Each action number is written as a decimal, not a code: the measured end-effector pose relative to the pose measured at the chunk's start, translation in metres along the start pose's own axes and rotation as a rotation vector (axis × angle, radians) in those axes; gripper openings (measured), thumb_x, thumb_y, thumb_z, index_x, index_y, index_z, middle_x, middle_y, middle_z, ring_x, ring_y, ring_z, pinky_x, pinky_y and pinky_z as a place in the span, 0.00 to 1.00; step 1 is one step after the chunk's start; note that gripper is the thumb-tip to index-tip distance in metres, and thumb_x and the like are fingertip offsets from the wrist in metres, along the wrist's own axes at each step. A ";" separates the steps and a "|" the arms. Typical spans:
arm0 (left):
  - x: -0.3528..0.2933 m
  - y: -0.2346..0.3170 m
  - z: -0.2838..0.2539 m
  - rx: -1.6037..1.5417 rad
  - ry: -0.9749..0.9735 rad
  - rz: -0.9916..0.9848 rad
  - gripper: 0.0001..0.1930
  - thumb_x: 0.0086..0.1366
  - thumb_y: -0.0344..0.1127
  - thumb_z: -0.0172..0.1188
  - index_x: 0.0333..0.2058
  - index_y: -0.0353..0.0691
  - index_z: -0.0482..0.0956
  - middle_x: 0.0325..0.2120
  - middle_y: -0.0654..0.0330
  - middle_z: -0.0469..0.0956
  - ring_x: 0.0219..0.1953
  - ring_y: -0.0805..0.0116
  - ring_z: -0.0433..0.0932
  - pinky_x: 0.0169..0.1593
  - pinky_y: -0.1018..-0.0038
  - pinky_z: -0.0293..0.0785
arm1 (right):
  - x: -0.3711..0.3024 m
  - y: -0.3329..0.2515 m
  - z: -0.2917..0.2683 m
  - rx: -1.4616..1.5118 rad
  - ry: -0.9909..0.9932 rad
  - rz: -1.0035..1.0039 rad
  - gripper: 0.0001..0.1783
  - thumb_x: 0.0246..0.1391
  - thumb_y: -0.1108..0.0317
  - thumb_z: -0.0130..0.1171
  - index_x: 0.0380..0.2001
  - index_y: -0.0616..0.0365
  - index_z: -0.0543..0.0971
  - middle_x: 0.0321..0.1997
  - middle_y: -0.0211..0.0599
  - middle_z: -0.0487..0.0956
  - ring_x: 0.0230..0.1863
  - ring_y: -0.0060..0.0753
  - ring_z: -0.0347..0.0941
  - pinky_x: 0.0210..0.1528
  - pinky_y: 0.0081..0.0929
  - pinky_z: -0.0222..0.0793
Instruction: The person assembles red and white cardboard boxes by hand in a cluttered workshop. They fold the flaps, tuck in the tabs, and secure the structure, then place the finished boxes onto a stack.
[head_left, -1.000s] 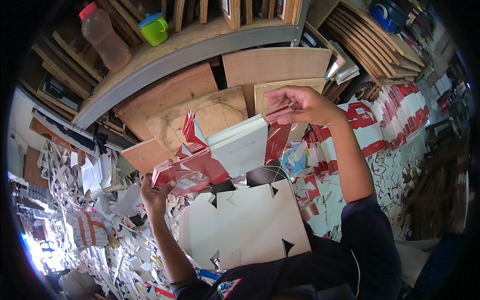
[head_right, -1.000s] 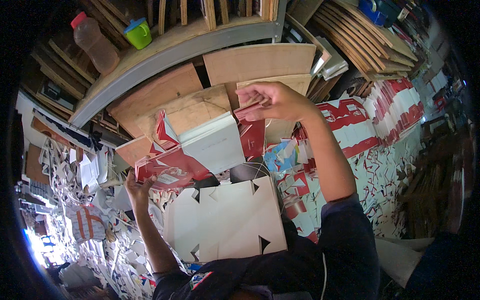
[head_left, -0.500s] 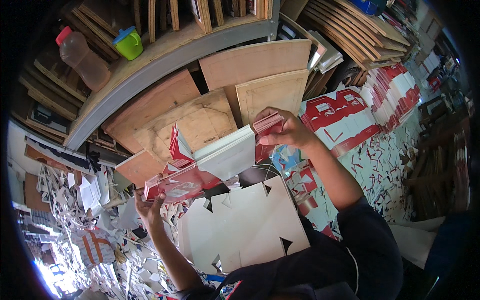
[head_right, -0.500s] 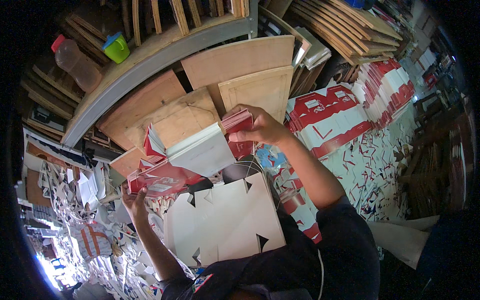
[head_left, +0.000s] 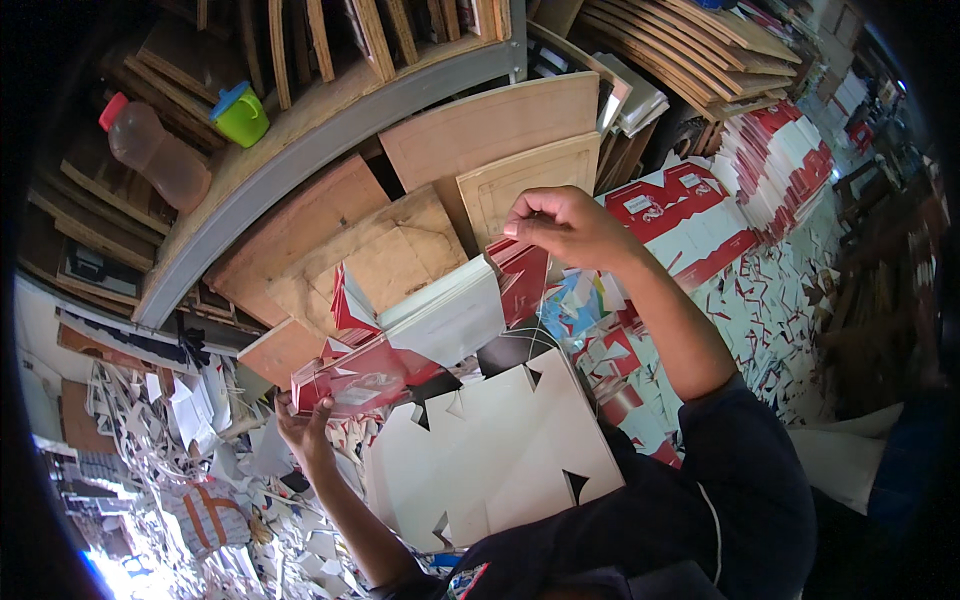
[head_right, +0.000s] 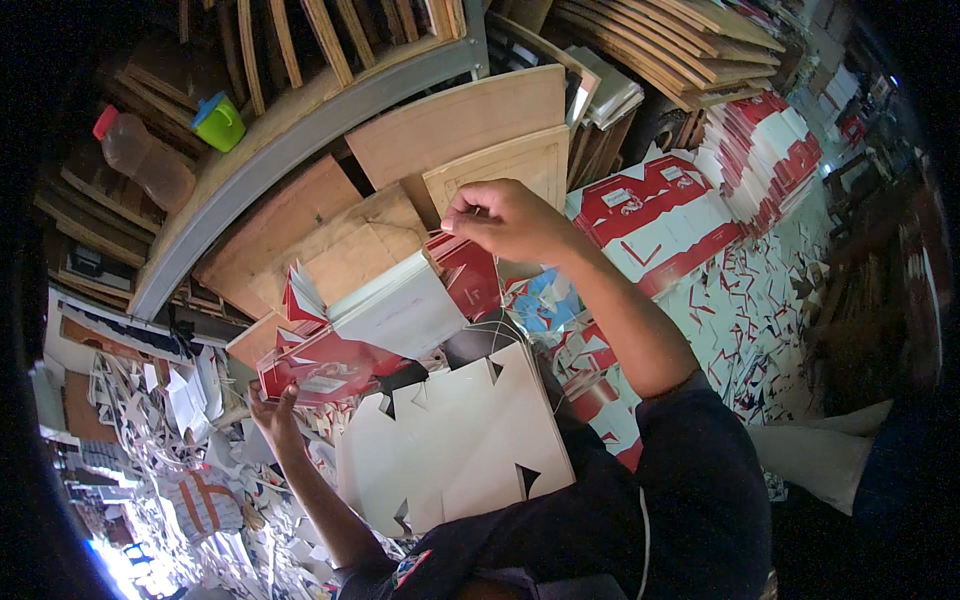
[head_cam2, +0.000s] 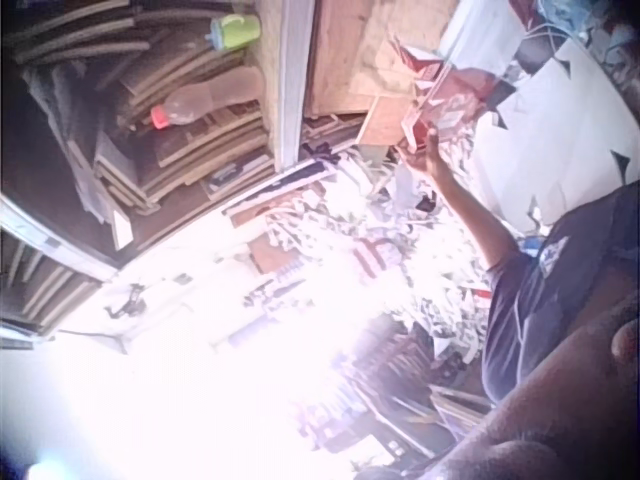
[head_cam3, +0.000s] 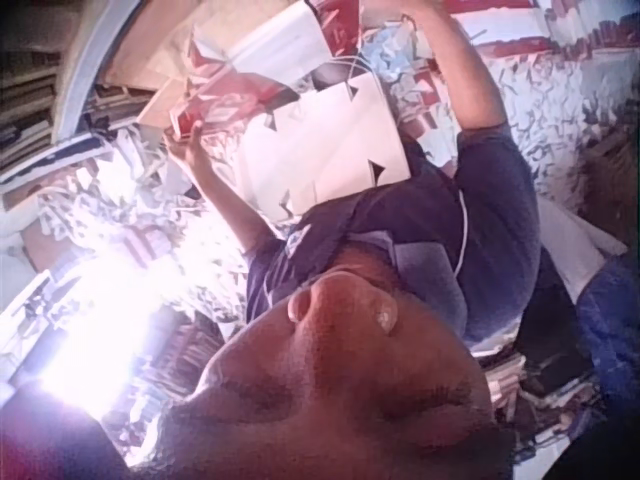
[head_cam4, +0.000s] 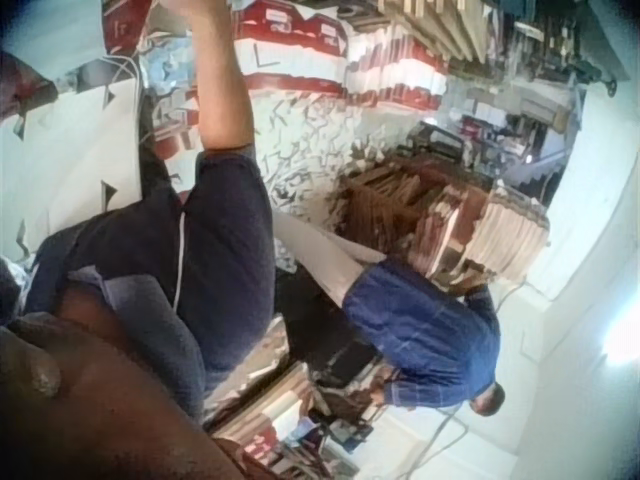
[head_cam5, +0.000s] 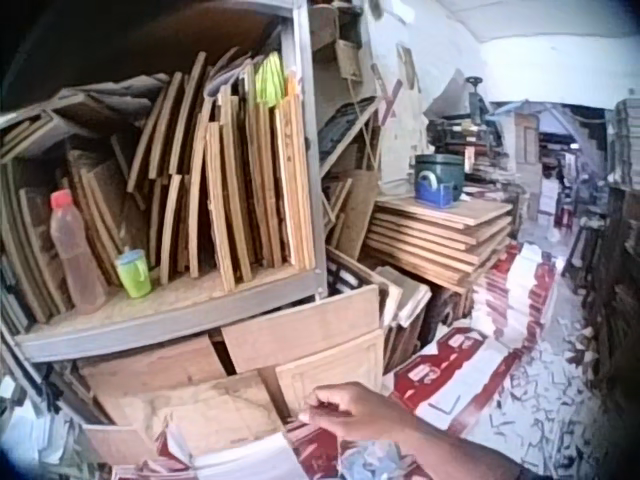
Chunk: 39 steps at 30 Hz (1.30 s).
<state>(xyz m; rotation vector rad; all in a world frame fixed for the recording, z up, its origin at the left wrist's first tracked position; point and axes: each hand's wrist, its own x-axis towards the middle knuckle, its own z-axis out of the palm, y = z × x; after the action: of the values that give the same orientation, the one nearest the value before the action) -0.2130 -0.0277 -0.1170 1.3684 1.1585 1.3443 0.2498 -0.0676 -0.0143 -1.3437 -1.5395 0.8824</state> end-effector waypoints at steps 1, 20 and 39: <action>0.001 -0.002 -0.001 -0.006 -0.001 -0.001 0.24 0.53 0.31 0.79 0.43 0.39 0.72 0.37 0.58 0.82 0.38 0.71 0.80 0.48 0.74 0.74 | 0.000 -0.002 0.004 -0.085 0.037 -0.026 0.09 0.64 0.68 0.62 0.35 0.64 0.81 0.31 0.30 0.81 0.34 0.16 0.73 0.41 0.19 0.70; 0.003 -0.001 0.002 -0.002 0.027 0.007 0.26 0.54 0.29 0.76 0.48 0.37 0.72 0.42 0.59 0.79 0.42 0.68 0.77 0.53 0.71 0.71 | -0.005 0.055 0.009 0.714 0.494 0.132 0.13 0.69 0.57 0.56 0.46 0.55 0.75 0.41 0.30 0.74 0.42 0.24 0.77 0.42 0.27 0.81; 0.000 -0.008 0.003 -0.093 -0.064 0.017 0.32 0.54 0.30 0.75 0.56 0.34 0.72 0.48 0.57 0.79 0.46 0.66 0.77 0.55 0.69 0.72 | -0.036 0.105 0.069 0.371 0.087 -0.057 0.28 0.60 0.60 0.68 0.58 0.58 0.72 0.47 0.31 0.81 0.44 0.21 0.77 0.40 0.22 0.77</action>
<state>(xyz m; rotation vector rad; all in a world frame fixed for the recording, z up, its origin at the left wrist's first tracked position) -0.2108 -0.0261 -0.1253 1.3470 1.0309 1.3401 0.2236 -0.0837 -0.1417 -1.0506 -1.2658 1.0030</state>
